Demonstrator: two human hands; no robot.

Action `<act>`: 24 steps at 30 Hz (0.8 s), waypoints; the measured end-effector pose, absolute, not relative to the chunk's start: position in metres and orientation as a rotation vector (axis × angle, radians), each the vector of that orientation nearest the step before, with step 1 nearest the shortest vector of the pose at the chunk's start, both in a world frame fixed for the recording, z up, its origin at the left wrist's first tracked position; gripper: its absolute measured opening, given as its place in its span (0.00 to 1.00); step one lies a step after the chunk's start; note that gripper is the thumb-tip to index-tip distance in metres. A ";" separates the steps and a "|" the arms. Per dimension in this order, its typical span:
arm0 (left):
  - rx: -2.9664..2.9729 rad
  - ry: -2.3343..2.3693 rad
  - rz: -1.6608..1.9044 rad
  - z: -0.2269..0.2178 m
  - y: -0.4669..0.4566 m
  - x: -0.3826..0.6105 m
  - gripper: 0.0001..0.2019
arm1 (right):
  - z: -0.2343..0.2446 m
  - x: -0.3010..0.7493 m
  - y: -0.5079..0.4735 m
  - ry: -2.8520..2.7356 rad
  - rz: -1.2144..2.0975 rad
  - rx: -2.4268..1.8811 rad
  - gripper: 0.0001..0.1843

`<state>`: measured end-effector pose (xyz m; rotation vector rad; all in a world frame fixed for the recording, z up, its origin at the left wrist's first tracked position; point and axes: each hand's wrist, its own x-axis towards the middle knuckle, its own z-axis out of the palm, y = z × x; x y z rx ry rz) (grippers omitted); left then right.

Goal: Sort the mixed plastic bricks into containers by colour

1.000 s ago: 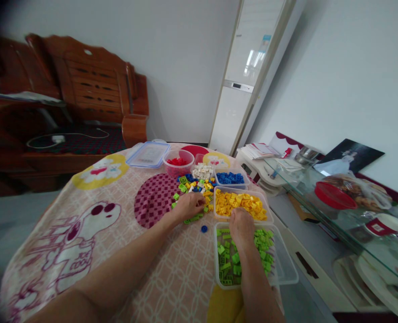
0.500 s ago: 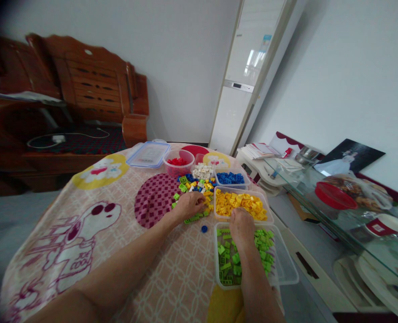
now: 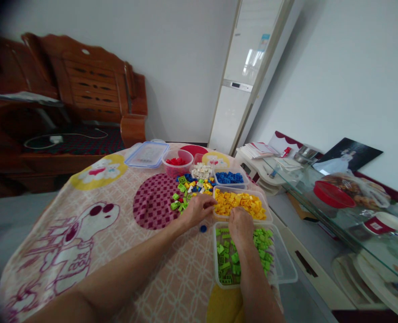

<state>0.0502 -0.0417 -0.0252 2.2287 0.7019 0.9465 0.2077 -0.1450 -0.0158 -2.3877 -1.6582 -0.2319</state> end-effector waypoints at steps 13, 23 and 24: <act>2.297 0.914 0.975 -0.043 -0.013 0.037 0.15 | -0.018 0.210 -0.145 -1.681 -0.283 -2.361 0.17; 2.607 0.774 0.670 -0.051 -0.012 0.038 0.13 | -0.018 0.210 -0.146 -1.681 -0.254 -2.363 0.18; 2.606 0.800 0.655 -0.050 -0.012 0.038 0.13 | -0.018 0.210 -0.146 -1.684 -0.252 -2.362 0.18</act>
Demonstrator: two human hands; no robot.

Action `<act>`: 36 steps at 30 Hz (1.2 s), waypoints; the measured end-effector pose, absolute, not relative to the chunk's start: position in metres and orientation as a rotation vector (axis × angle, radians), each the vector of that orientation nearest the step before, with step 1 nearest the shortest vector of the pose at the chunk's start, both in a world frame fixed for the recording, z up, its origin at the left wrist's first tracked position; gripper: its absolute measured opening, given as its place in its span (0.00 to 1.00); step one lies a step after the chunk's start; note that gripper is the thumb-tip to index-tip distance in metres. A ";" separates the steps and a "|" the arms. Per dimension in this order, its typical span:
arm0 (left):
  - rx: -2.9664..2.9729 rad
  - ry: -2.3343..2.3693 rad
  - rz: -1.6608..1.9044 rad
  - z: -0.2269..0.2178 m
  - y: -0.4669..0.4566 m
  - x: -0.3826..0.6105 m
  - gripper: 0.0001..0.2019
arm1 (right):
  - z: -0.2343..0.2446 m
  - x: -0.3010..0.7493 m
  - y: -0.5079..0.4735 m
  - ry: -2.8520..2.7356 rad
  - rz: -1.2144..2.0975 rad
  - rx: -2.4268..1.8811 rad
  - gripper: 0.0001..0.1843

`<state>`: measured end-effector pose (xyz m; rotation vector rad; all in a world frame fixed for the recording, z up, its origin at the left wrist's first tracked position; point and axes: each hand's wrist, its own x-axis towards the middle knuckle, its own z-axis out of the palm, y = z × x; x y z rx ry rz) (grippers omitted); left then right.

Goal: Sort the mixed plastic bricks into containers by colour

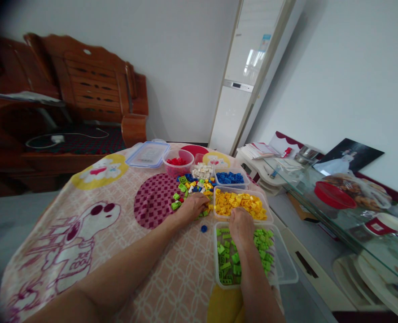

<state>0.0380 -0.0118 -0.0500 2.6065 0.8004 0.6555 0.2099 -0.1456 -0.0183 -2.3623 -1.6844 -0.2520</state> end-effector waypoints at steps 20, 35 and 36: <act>2.403 0.925 0.780 -0.046 -0.013 0.037 0.08 | -0.022 0.212 -0.145 -1.684 -0.278 -2.338 0.18; 2.248 0.696 1.002 -0.034 -0.031 0.047 0.13 | -0.018 0.210 -0.145 -1.684 -0.260 -2.379 0.17; 2.248 0.670 1.003 -0.034 -0.032 0.048 0.14 | -0.019 0.210 -0.145 -1.687 -0.262 -2.373 0.17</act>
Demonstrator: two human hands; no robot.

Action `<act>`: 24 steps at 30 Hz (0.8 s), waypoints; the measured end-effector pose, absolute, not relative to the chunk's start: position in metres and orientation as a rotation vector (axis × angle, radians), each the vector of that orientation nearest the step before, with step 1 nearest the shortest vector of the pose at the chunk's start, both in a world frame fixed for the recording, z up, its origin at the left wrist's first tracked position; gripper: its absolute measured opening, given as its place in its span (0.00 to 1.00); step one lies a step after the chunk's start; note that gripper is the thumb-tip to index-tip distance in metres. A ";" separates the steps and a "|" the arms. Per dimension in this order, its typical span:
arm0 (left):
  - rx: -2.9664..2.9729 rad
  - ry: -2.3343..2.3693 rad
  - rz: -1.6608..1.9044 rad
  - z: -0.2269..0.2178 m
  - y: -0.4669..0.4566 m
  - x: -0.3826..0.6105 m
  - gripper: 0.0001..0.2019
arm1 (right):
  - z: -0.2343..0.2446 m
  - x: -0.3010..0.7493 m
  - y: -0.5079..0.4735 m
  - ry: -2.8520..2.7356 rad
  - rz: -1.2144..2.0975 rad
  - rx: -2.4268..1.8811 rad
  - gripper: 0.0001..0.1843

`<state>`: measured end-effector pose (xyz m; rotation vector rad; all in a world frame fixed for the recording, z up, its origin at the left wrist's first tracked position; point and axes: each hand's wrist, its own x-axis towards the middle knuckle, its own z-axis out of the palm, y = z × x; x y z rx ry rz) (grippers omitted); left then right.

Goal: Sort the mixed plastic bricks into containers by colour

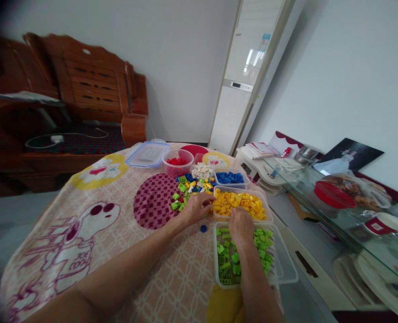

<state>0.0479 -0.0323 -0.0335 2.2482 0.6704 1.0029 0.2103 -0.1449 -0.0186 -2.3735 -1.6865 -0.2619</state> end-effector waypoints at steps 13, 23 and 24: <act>2.263 0.677 0.981 -0.032 -0.025 0.042 0.15 | -0.016 0.208 -0.145 -1.686 -0.221 -2.376 0.16; 2.484 0.830 0.594 -0.035 -0.028 0.040 0.12 | -0.020 0.210 -0.144 -1.678 -0.260 -2.357 0.16; 2.504 0.832 0.558 -0.034 -0.030 0.040 0.12 | -0.021 0.210 -0.144 -1.681 -0.258 -2.356 0.16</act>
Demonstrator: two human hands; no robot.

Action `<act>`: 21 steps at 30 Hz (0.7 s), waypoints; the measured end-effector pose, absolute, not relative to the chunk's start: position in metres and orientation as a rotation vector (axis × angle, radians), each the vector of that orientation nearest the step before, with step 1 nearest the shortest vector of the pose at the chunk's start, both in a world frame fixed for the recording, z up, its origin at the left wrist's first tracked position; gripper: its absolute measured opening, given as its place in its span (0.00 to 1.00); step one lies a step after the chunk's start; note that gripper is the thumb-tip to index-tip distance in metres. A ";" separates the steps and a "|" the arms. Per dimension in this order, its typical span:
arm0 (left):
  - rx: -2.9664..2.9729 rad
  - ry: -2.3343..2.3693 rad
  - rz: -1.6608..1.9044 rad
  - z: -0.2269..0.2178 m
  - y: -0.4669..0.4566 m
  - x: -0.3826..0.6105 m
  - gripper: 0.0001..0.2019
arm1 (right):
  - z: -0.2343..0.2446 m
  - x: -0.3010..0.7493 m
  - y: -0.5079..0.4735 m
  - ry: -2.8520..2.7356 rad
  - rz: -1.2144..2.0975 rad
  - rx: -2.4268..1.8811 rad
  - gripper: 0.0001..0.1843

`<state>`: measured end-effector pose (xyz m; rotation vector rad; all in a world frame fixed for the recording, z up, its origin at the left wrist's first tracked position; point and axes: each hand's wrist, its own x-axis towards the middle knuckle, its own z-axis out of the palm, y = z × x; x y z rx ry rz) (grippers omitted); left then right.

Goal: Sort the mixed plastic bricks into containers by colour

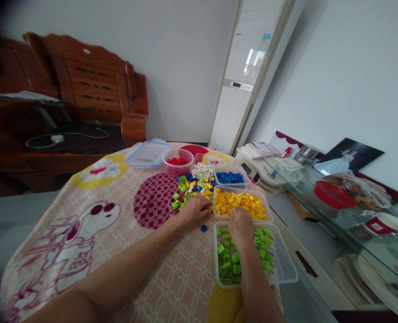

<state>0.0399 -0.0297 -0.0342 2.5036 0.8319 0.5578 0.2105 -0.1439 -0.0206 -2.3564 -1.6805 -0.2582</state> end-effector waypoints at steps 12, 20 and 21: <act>2.502 0.905 0.467 -0.032 -0.033 0.043 0.11 | -0.019 0.210 -0.144 -1.681 -0.251 -2.381 0.16; 2.456 0.923 0.553 -0.040 -0.032 0.045 0.09 | -0.019 0.209 -0.145 -1.684 -0.285 -2.355 0.17; 2.447 0.914 0.573 -0.041 -0.032 0.046 0.08 | -0.019 0.209 -0.145 -1.685 -0.280 -2.349 0.16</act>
